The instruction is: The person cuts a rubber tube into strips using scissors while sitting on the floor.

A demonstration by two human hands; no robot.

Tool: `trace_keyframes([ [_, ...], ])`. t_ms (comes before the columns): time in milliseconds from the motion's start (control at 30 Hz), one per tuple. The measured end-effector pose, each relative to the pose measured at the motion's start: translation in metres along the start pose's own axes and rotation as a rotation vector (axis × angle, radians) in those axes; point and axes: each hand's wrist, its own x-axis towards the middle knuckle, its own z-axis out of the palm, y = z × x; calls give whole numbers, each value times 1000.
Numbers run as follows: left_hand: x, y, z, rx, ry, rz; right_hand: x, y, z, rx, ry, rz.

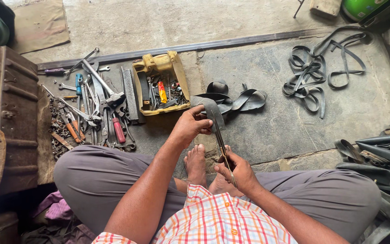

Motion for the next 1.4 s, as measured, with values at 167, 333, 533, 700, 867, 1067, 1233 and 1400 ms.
trace_keyframes([
  [167, 1, -4, -1, -20, -7, 26, 1, 1, -1, -19, 8, -40],
  [333, -2, -1, 1, -15, -5, 19, 0, 0, 0, 14, -7, 4],
  [533, -2, 3, 3, 5, 16, -16, 2, 2, 0, 9, -25, 6],
  [700, 0, 2, 4, 2, 12, -4, 2, 8, 0, 32, -23, -21],
  [867, 1, 2, 5, -26, 23, -10, 5, 7, -1, 45, -41, 8],
  [1067, 4, 3, 6, -35, 15, 9, 2, 1, -3, -11, 16, 5],
  [1233, 3, 5, 10, 0, 26, -1, 0, 4, -5, -89, 49, -118],
  [1400, 4, 10, 14, -7, 50, -23, -2, -4, -7, -82, 37, -23],
])
